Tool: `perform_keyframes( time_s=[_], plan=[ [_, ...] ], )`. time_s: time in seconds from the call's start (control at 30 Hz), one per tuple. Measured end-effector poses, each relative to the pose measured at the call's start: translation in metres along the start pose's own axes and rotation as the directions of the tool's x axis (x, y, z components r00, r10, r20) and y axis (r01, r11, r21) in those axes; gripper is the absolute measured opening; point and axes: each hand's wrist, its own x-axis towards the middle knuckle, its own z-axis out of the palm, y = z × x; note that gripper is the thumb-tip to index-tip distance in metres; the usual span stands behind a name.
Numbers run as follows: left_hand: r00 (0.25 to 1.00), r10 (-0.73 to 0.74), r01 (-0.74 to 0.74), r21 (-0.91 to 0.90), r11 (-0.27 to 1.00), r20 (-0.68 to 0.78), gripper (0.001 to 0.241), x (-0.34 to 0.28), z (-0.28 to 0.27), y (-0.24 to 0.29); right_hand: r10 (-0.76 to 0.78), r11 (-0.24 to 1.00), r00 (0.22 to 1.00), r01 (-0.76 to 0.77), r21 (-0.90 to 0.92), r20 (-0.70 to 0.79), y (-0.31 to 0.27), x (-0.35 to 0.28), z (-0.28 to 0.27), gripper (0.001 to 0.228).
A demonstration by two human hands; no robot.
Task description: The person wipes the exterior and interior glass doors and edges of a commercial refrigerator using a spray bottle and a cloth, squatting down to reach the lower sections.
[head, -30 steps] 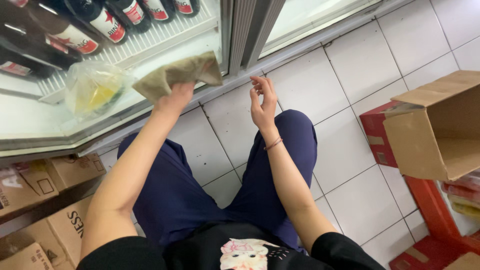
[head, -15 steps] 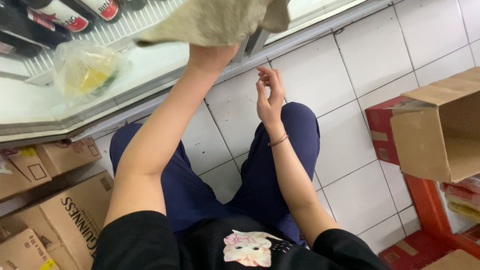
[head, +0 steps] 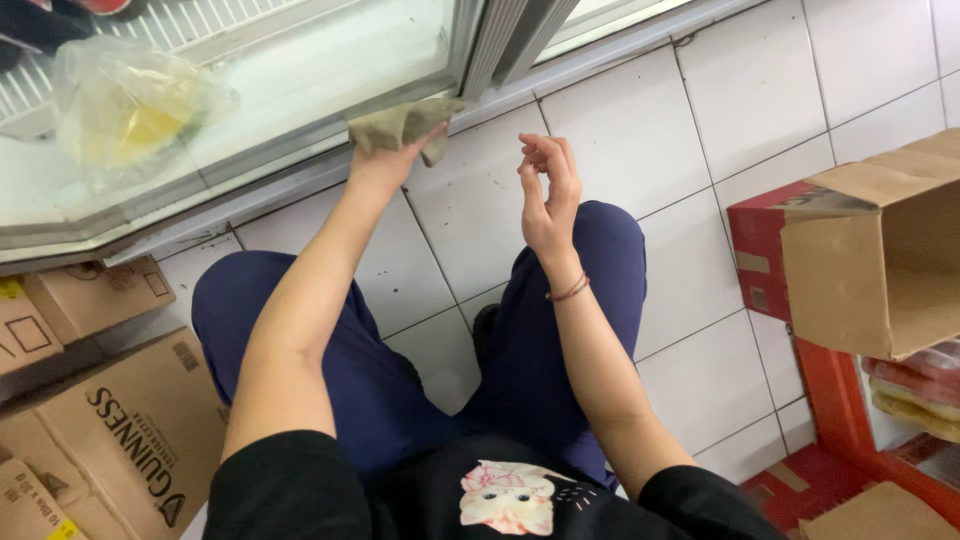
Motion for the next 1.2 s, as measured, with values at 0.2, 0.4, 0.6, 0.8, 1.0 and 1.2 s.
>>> perform_keyframes(
  time_s=[0.2,0.4,0.6,0.8,1.0,1.2],
  plan=[
    [0.946,0.156,-0.223,0.222,0.949,0.284,0.045,-0.030,-0.078,0.107,0.036,0.997,0.998,-0.040,0.072,0.048,0.012,0.001,0.014,0.028],
    [0.960,-0.022,0.188,-0.584,0.790,0.280,0.043,-0.067,-0.183,0.175,0.332,0.812,0.908,-0.413,0.413,0.255,0.047,-0.006,0.044,0.043],
    [0.976,-0.123,0.213,-0.886,0.412,0.178,0.045,-0.109,-0.260,0.208,0.107,-0.067,0.564,-0.818,0.572,0.819,-0.031,0.010,0.077,0.061],
    [0.962,-0.187,0.016,-0.644,0.765,-0.199,0.050,-0.146,-0.363,0.272,0.080,0.039,0.501,-0.866,0.499,0.862,-0.205,0.041,0.091,0.066],
    [0.872,-0.162,0.289,0.219,0.932,-0.461,0.071,-0.190,-0.450,0.389,0.108,0.038,0.357,-0.934,0.355,0.928,-0.386,0.064,0.099,0.080],
    [0.805,-0.373,0.513,0.224,0.829,-0.461,0.081,-0.236,-0.515,0.521,-0.172,0.132,0.196,-0.967,0.219,0.966,-0.540,0.079,0.063,0.086]
  ],
)
